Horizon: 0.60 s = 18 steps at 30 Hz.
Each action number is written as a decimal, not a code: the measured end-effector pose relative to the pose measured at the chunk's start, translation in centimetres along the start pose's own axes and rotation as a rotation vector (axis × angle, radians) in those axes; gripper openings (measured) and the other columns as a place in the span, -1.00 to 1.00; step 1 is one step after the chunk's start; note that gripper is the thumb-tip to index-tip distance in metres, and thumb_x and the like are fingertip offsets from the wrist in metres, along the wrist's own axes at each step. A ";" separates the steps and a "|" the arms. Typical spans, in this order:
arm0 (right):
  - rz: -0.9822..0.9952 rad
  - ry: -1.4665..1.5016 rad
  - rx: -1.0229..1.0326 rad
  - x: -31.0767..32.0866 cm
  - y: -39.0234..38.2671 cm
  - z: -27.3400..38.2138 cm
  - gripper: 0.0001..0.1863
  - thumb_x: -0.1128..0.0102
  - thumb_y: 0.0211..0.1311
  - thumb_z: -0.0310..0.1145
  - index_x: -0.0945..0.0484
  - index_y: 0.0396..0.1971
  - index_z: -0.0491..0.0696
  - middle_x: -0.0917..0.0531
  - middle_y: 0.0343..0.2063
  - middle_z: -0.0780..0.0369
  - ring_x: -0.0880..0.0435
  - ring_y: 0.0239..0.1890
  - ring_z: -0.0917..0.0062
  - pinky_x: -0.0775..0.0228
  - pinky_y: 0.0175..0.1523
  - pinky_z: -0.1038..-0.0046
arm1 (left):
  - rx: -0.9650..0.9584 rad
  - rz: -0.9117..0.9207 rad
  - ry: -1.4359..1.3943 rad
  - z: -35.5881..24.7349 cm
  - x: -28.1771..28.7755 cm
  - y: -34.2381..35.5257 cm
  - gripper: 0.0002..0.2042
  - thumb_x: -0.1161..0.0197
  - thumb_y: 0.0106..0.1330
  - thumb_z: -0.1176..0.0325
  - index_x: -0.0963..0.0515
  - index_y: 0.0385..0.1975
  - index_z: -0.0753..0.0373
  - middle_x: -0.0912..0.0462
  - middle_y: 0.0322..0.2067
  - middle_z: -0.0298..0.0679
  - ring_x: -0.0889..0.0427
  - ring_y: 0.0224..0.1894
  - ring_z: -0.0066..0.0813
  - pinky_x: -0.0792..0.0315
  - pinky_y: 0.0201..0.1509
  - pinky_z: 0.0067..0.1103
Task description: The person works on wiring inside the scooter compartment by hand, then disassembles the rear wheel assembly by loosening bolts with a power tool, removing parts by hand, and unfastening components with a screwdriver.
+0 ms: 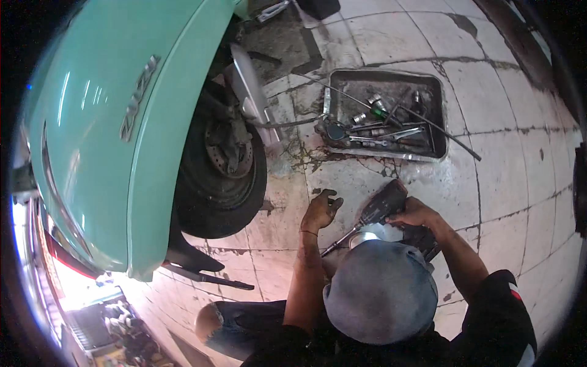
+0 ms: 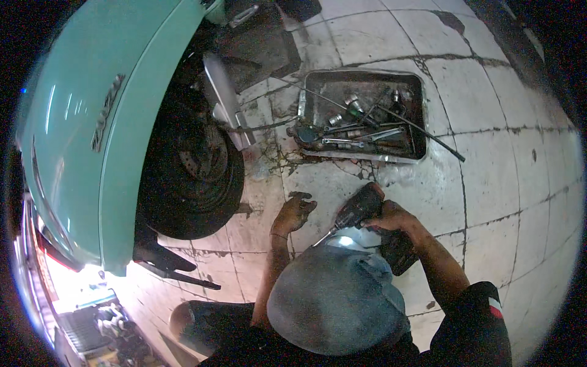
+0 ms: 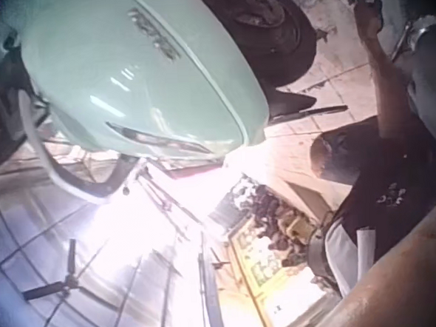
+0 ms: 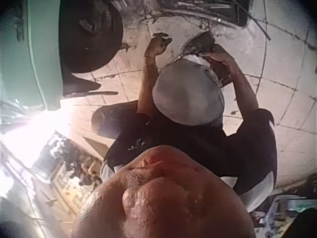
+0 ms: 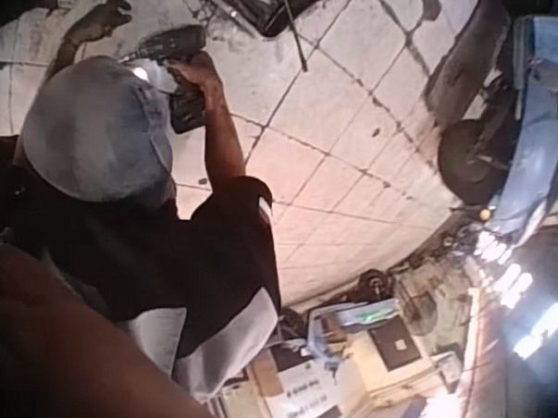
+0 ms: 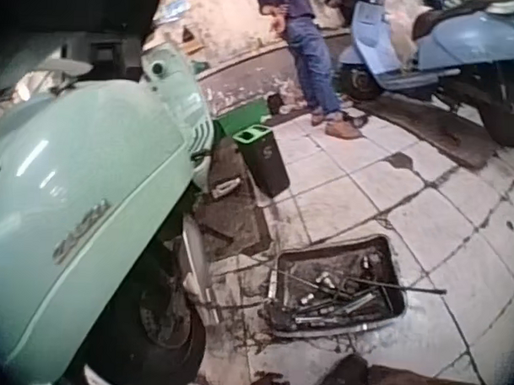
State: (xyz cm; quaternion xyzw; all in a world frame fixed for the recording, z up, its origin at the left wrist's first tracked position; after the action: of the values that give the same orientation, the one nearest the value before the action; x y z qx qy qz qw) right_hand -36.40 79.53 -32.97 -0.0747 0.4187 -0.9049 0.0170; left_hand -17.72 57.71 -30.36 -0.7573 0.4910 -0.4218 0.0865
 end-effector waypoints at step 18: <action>-0.891 0.203 1.100 7.6 -18.0 21.7 -0.57 -0.40 -0.07 -0.41 -0.49 -0.15 -0.15 -0.56 -0.17 0.14 -0.55 -0.15 0.49 -0.40 -0.13 0.49 | -0.074 -0.022 0.201 3.5 1.3 -1.4 -0.56 -0.15 0.28 0.08 -0.40 -0.05 0.35 -0.64 -0.31 0.01 -0.63 -0.21 -0.16 -0.47 -0.14 -0.40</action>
State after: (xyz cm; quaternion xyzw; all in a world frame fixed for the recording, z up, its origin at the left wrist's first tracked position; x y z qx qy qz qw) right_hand -40.06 74.11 -4.46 -0.1346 -0.1692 -0.9082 -0.3584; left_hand -13.98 56.35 -31.07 -0.7194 0.5039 -0.4780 0.0042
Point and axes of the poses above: each hand's wrist, its own y-axis towards the middle knuckle, its own x-axis out of the back of the hand, z = x × y, the point moved 3 cm from there along y, towards the middle knuckle
